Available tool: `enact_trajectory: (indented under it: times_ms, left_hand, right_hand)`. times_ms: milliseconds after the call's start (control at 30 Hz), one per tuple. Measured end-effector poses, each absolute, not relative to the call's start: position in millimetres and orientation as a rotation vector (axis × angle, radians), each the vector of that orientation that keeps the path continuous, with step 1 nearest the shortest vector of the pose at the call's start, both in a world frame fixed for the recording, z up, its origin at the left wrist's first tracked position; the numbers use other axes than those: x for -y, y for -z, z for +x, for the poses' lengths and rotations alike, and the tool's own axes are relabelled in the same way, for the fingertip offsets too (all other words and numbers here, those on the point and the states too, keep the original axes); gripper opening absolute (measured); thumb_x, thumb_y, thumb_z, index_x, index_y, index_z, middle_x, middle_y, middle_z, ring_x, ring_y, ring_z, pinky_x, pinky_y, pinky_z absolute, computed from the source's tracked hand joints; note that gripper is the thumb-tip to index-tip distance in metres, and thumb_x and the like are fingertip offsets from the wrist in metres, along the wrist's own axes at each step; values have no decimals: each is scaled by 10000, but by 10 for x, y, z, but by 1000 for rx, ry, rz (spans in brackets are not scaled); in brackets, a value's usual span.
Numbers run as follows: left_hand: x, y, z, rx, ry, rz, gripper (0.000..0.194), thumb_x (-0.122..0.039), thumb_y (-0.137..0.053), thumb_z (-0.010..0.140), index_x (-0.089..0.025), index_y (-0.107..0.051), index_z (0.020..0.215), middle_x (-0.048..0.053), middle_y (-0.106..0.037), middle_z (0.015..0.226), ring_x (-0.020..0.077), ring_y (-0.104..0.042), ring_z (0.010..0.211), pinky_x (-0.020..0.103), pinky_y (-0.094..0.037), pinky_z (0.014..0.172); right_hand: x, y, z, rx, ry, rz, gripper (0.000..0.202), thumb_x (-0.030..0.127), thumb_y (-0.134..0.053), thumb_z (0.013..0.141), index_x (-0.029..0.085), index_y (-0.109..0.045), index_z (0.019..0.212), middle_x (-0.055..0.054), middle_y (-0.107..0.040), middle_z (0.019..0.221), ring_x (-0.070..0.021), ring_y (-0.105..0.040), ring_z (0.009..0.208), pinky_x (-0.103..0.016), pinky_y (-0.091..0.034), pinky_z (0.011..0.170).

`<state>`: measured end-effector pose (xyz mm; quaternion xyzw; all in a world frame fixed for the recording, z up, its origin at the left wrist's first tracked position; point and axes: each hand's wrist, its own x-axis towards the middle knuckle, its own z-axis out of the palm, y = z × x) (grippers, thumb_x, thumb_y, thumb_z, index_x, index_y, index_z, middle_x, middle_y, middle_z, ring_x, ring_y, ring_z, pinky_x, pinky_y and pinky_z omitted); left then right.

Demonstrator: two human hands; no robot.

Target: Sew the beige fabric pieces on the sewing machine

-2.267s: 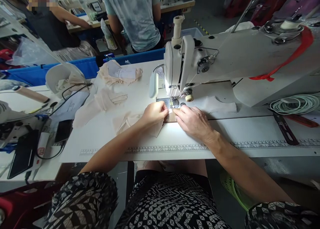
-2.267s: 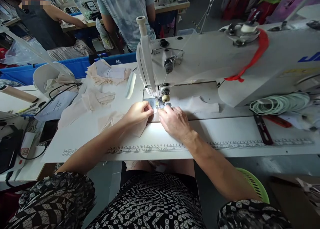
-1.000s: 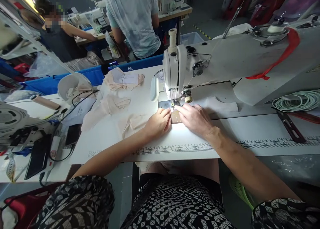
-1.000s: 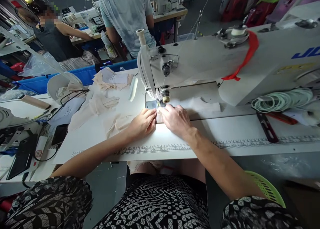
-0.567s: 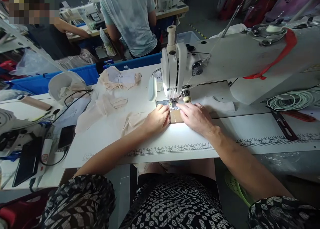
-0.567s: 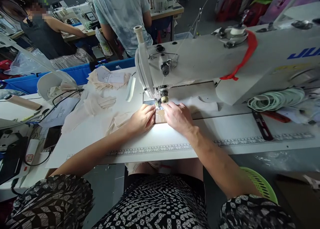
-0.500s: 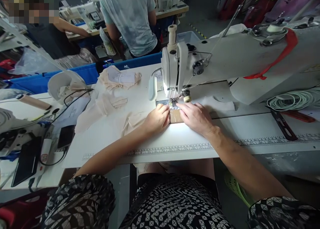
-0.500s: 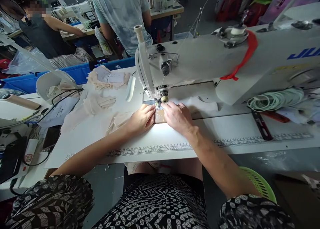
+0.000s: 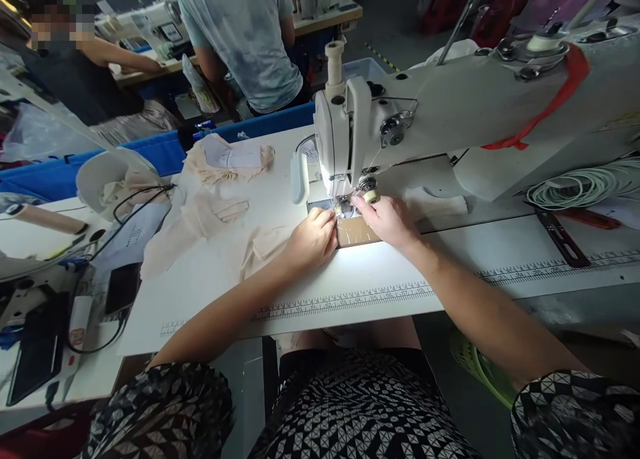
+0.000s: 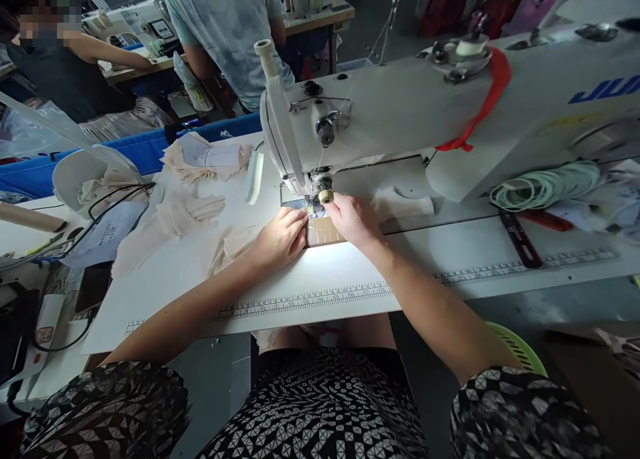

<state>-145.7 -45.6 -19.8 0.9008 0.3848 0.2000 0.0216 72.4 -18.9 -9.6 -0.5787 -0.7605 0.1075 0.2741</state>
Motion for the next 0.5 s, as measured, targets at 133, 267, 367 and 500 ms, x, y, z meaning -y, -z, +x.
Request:
enact_trajectory:
  times_ms: [133,267,367,500]
  left_hand:
    - [421,211,-1478,-1178,-629,2795,382,-192,-458,1045,-110,-679,1346,223,-704,1340,342,-657,1234,550,-624,1059]
    - [367,202,-1508,-1169,-624,2786,383,-184,-467,1036,-110,-684,1342,221,-697,1351,344,-646,1254,546,-609,1085]
    - [351,185,-1515,-1181,-608,2802,384,-192,-451,1041,-109,-689,1331,210,-704,1343,341,-646,1245,536,-605,1086]
    - [367,175,-1477,-1186,-622,2799,378,-202,-432,1052,-98,-693,1304,213,-705,1341,332,-651,1236,518,-592,1091]
  right_hand:
    - [256,96,780,2049,-202,-1513,531,539,-372,1100,224,-710,837,-125,-752,812,-241,-648,717,-335,-354,634]
    - [234,118,768,2020,-204,-1493,558,554,-318,1096,236,-663,795,-117,-732,783,-228,-606,685,-337,-333,625]
    - [195,98,755,2010,-221,-1490,533,547,-334,1079,244,-613,740,-107,-707,748,-213,-564,655,-337,-316,620]
    - [241,37,806,2026,-190,-1490,510,536,-358,1077,244,-607,741,-97,-684,705,-204,-546,634,-339,-301,621]
